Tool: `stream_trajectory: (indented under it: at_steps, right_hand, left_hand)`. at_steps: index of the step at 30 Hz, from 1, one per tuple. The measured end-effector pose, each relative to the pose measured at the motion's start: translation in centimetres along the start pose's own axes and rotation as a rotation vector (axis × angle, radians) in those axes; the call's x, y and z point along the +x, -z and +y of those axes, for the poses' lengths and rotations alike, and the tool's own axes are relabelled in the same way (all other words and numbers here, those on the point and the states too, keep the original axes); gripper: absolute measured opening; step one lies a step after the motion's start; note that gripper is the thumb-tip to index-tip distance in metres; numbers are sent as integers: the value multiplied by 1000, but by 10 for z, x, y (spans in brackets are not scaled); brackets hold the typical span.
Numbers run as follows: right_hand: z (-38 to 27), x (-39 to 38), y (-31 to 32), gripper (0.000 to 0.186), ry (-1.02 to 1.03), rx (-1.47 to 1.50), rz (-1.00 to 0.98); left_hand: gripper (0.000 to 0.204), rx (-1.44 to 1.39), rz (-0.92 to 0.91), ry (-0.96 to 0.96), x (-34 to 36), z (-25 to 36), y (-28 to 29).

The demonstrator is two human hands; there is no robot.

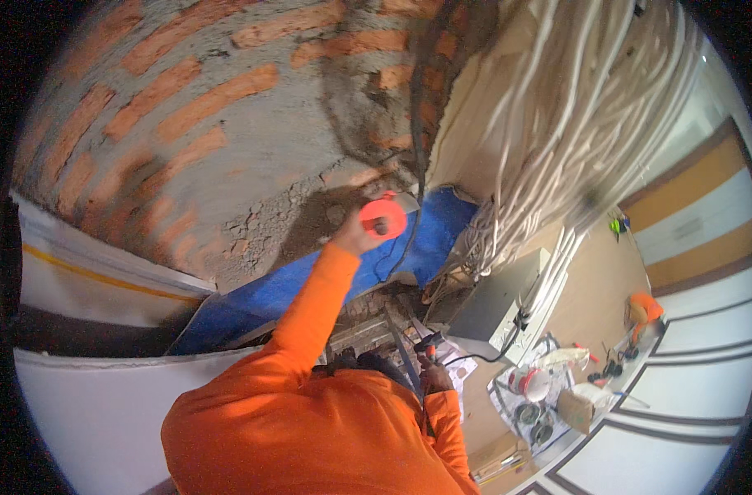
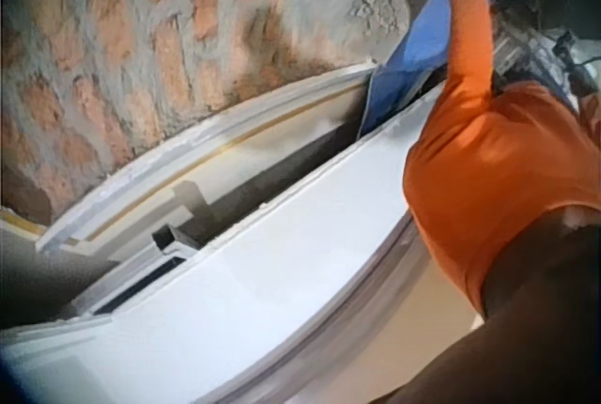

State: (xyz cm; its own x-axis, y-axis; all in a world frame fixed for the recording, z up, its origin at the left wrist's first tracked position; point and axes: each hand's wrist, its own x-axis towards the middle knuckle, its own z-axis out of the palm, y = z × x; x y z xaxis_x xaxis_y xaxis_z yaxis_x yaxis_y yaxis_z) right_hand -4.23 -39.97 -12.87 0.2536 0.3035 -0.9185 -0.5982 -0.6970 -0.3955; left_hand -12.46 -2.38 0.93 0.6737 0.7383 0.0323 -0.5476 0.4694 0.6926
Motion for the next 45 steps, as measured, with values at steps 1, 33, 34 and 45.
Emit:
stream_trajectory:
  at_steps: [1,33,34,45]
  right_hand:
    - [4,14,6,29,7,8,-98]
    - [58,87,57,38,247,-330,-64]
    - [39,74,44,34,132,-221,-17]
    - [-49,-53,0,37,311,-39,-140]
  left_hand:
    - [30,-20,-78,-9,20,-22,16]
    - [21,-307,548,-116,-164,113,4]
    - [22,-303,542,-110,-155,110,-10]
    - [27,-163,252,200,11,-17,9]
